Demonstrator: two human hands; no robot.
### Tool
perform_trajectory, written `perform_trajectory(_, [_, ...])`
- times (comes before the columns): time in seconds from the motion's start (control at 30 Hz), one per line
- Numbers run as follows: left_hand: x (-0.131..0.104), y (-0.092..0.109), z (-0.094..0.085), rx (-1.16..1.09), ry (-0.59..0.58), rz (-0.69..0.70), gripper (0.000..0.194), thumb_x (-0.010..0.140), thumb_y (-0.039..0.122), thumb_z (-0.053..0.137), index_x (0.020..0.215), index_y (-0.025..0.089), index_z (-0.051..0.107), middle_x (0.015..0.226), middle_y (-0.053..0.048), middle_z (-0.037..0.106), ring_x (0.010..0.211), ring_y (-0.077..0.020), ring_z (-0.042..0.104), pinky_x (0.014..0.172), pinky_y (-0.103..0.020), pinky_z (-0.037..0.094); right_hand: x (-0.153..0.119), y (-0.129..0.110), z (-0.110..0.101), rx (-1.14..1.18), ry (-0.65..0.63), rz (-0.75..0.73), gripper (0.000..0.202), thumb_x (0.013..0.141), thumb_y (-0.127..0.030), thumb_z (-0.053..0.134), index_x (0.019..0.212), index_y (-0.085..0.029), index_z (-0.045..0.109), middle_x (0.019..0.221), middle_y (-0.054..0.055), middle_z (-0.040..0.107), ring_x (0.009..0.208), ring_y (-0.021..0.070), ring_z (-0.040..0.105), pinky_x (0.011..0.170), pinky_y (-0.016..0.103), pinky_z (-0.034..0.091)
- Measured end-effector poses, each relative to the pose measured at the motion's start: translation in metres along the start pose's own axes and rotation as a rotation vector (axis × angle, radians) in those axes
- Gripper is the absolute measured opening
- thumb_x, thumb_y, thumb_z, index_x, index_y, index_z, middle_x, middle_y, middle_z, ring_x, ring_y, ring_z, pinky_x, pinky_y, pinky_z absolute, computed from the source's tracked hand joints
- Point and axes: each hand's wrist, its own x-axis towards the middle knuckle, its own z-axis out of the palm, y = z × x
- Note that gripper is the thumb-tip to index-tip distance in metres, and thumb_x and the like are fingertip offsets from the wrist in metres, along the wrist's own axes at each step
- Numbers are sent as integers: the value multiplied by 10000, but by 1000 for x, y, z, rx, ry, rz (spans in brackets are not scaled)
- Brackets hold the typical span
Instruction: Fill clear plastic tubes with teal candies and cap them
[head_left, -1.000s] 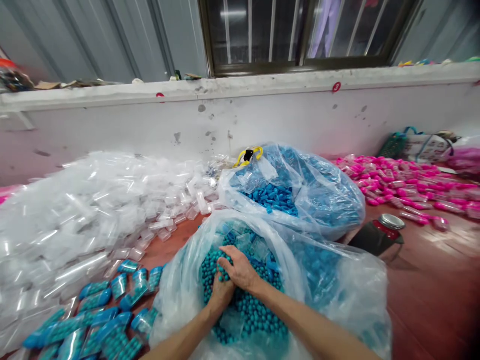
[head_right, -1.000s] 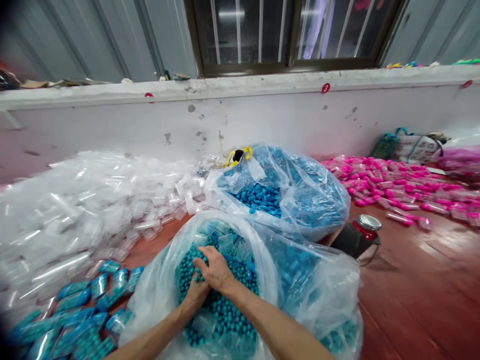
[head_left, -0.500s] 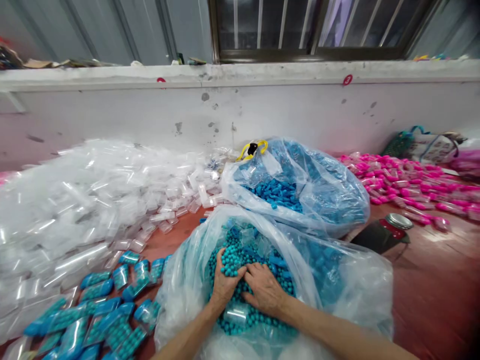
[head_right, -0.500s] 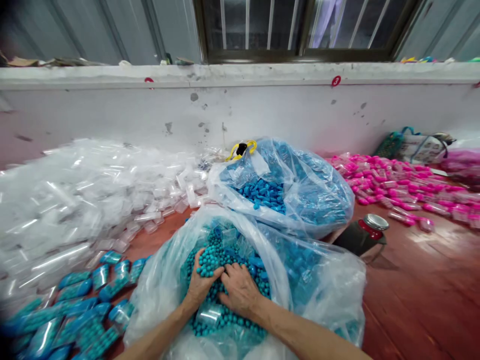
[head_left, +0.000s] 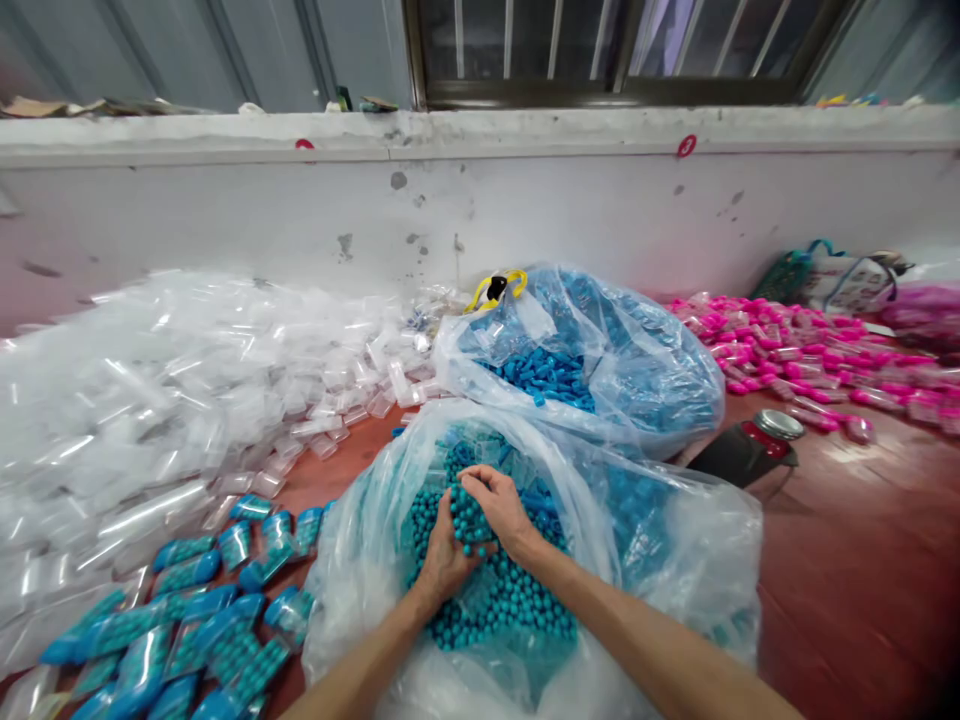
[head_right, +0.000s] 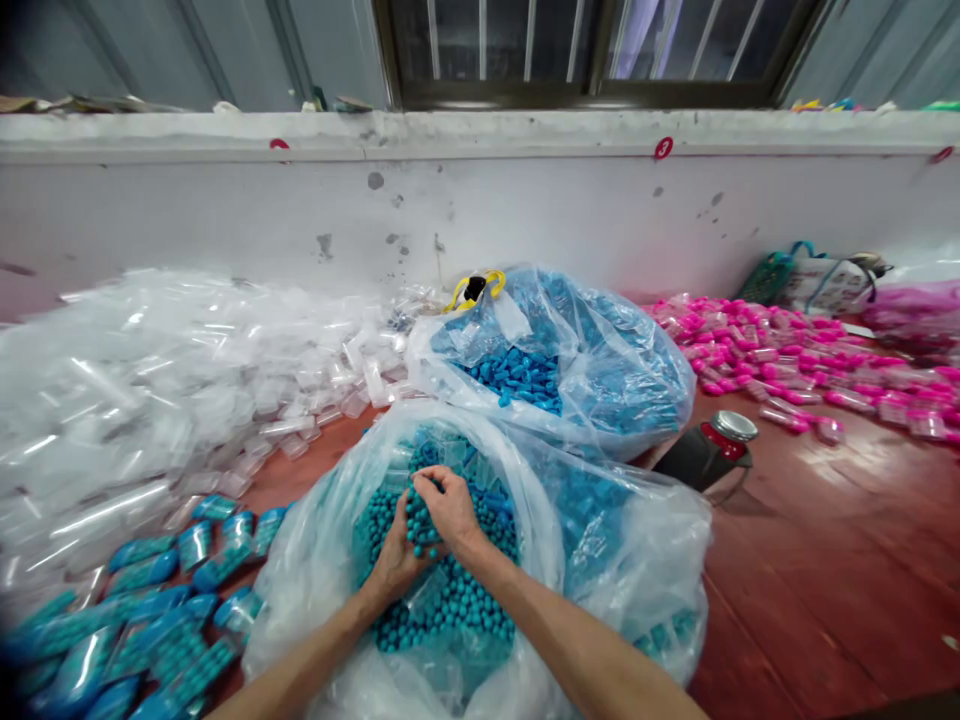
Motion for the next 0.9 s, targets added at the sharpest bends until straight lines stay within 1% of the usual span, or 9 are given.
perform_trajectory(0.1, [0, -2, -2, 71, 6, -27, 813, 648, 280, 628, 1316, 160, 182, 1341, -150, 345, 1249, -268, 333, 1015, -439, 293, -6, -7, -4, -33, -86, -163, 224, 751, -256, 505, 900, -190, 659, 1029, 42, 622, 1019, 178, 530, 922, 317, 364])
perform_trajectory(0.2, [-2, 1, -8, 170, 45, -68, 838, 654, 309, 634, 1331, 153, 167, 1392, -153, 268, 1289, -273, 265, 1036, -443, 258, -10, -7, -23, -252, -77, -238, 278, 771, -189, 480, 1002, -191, 634, 1168, 54, 553, 1111, 172, 475, 958, 311, 330])
perform_trajectory(0.3, [-7, 6, -16, 252, 91, -101, 751, 655, 290, 632, 1291, 161, 253, 1325, -134, 372, 1218, -269, 378, 1006, -449, 303, -27, -1, -45, -599, -191, -238, 269, 805, -149, 442, 1012, -182, 611, 1019, 53, 616, 975, 156, 552, 873, 282, 392])
perform_trajectory(0.4, [-13, 9, -21, 317, 123, -112, 559, 674, 282, 604, 1173, 166, 380, 1164, -101, 509, 1097, -255, 493, 945, -436, 375, -53, 8, -63, -1036, -343, -221, 188, 836, -169, 426, 866, -184, 611, 854, 43, 624, 822, 164, 590, 741, 262, 434])
perform_trajectory(0.47, [-15, 9, -22, 365, 121, -107, 431, 688, 290, 583, 1074, 164, 438, 1053, -85, 555, 1013, -247, 538, 901, -423, 411, -65, 12, -70, -1282, -303, -180, 180, 824, -116, 414, 842, -168, 585, 833, 63, 607, 759, 174, 596, 665, 258, 441])
perform_trajectory(0.57, [-16, 7, -21, 442, 150, -74, 397, 693, 294, 574, 1046, 156, 453, 1032, -90, 553, 1004, -252, 536, 896, -422, 415, -68, 14, -79, -1541, -123, -59, 253, 789, -8, 363, 891, -137, 555, 860, 113, 588, 675, 177, 609, 565, 254, 438])
perform_trajectory(0.63, [-17, 7, -21, 508, 199, -46, 453, 685, 307, 586, 1087, 156, 442, 1077, -100, 533, 1048, -270, 510, 912, -441, 401, -63, 13, -81, -1624, -60, -26, 303, 796, -4, 348, 1015, -115, 525, 903, 140, 581, 650, 174, 619, 529, 245, 436])
perform_trajectory(0.73, [-19, 8, -24, 606, 204, -42, 491, 681, 314, 592, 1116, 149, 436, 1092, -108, 531, 1054, -287, 498, 913, -459, 387, -53, 12, -78, -1647, -56, -52, 378, 813, -41, 372, 1175, -125, 439, 973, 147, 573, 685, 177, 629, 532, 235, 435])
perform_trajectory(0.9, [-24, 16, -32, 655, 76, -141, 337, 721, 268, 536, 1030, 144, 479, 1008, -95, 575, 982, -246, 535, 853, -392, 419, -40, 3, -67, -1460, -201, -103, 191, 855, -131, 372, 893, -186, 551, 883, 69, 602, 734, 164, 611, 577, 230, 411])
